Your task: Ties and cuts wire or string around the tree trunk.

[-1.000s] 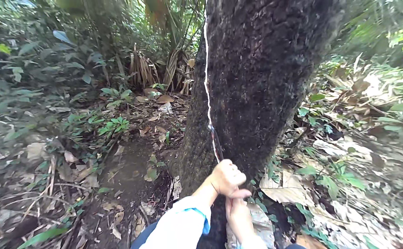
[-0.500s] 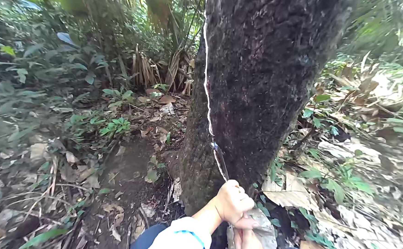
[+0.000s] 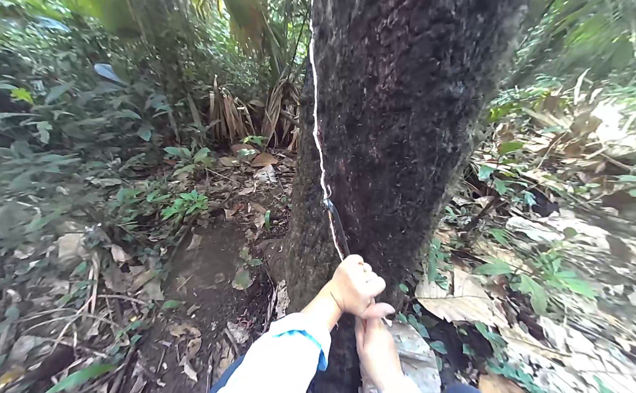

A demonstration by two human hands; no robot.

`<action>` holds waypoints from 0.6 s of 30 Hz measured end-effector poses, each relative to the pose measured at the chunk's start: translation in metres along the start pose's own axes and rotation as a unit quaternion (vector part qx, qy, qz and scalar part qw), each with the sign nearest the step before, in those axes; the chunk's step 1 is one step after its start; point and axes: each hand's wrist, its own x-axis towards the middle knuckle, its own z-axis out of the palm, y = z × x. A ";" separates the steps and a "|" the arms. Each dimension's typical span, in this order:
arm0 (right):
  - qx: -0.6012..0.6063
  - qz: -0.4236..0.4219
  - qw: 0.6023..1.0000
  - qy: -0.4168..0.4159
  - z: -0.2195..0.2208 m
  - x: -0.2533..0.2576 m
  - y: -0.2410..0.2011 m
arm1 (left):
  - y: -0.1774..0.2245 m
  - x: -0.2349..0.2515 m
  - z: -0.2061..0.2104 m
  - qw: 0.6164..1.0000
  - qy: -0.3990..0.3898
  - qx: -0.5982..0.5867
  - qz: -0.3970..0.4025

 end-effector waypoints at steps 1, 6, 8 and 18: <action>0.002 0.019 0.999 -0.028 -0.008 -0.004 -0.004 | 0.004 0.000 -0.001 1.000 -0.001 -0.003 0.000; -0.014 0.078 0.991 -0.110 -0.025 -0.021 -0.002 | 0.021 -0.008 0.005 1.000 0.012 -0.025 -0.001; -0.029 0.083 0.990 -0.110 -0.027 -0.018 0.002 | 0.023 -0.006 0.008 1.000 0.015 -0.016 -0.006; 0.016 0.040 0.996 -0.075 -0.010 0.006 -0.005 | -0.002 0.006 -0.004 1.000 -0.026 0.014 0.007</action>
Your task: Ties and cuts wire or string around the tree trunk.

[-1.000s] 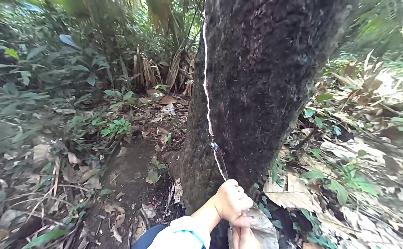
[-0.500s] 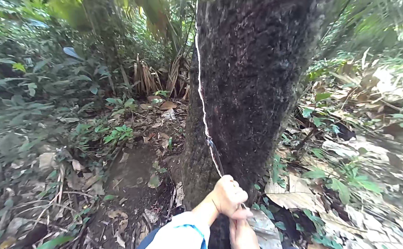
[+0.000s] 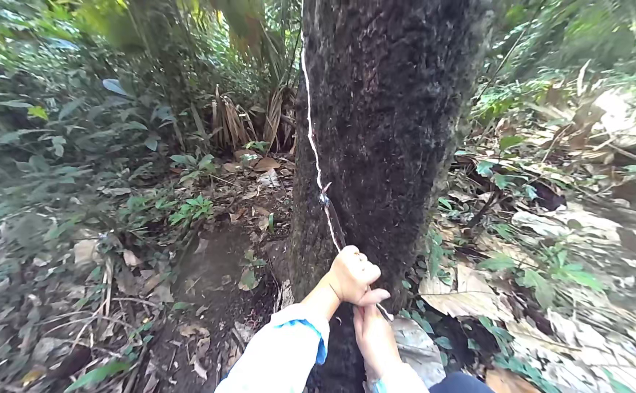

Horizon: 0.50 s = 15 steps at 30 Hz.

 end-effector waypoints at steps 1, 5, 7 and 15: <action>0.008 -0.005 1.000 0.002 0.001 -0.006 0.003 | 0.006 -0.003 -0.001 1.000 -0.019 -0.009 -0.005; 0.014 -0.024 1.000 0.001 -0.002 -0.029 0.018 | 0.031 -0.005 -0.008 0.992 -0.069 -0.034 -0.102; -0.012 -0.011 0.997 -0.071 -0.011 -0.028 0.020 | 0.030 0.009 -0.024 0.973 -0.067 0.006 -0.222; -0.027 -0.014 0.983 -0.181 -0.003 -0.039 0.022 | -0.071 0.017 -0.044 0.894 -0.090 0.170 -0.404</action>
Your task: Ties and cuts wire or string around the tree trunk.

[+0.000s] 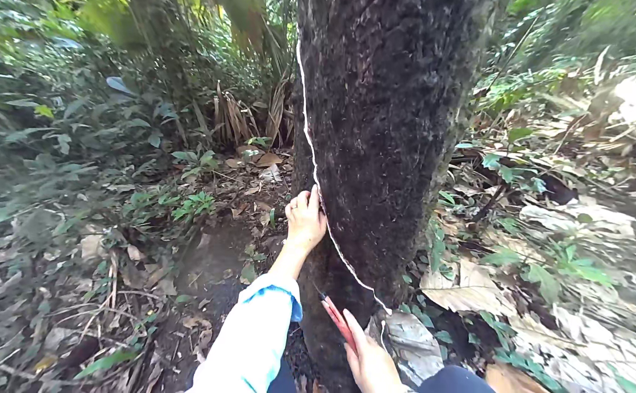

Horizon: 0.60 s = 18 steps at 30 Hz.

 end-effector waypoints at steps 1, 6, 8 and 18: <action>0.001 -0.001 1.000 -0.001 -0.002 -0.001 -0.001 | -0.007 0.003 0.005 0.999 0.024 0.009 0.031; -0.002 0.020 0.999 -0.041 -0.008 0.002 -0.001 | -0.018 0.009 0.016 0.984 0.110 0.013 0.138; 0.000 0.022 0.999 -0.042 -0.008 0.004 -0.001 | -0.020 0.014 0.015 0.980 0.115 0.015 0.162; -0.001 0.008 0.999 -0.037 -0.008 0.003 0.002 | 0.004 0.015 0.007 0.984 -0.015 0.119 0.134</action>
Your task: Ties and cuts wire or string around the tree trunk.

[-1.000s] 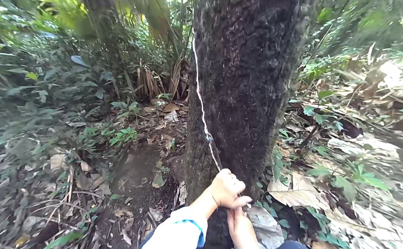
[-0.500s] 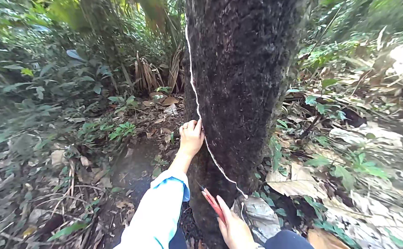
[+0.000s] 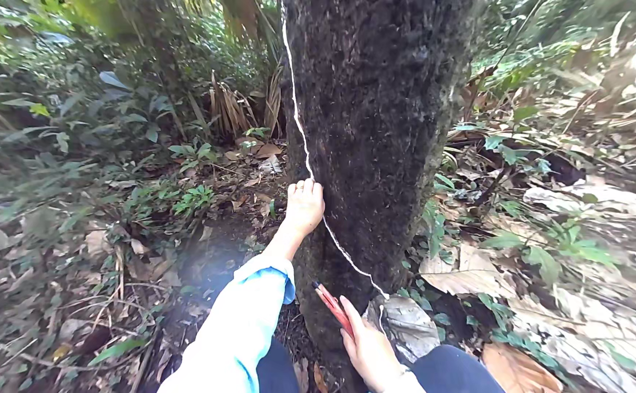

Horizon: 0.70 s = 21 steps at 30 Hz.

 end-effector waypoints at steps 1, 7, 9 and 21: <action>-0.004 0.003 1.000 -0.010 -0.001 0.000 0.000 | 0.003 -0.007 -0.001 1.000 -0.015 0.000 0.012; -0.040 0.031 0.995 -0.081 -0.012 0.000 -0.003 | 0.007 -0.047 -0.022 0.967 -0.245 -0.011 -0.063; -0.056 0.039 0.991 -0.115 -0.018 -0.001 -0.004 | -0.007 -0.035 -0.035 0.881 -0.445 0.013 -0.159; -0.084 0.085 0.977 -0.177 -0.011 -0.043 0.031 | -0.053 0.001 -0.023 0.873 -0.361 -0.124 -0.303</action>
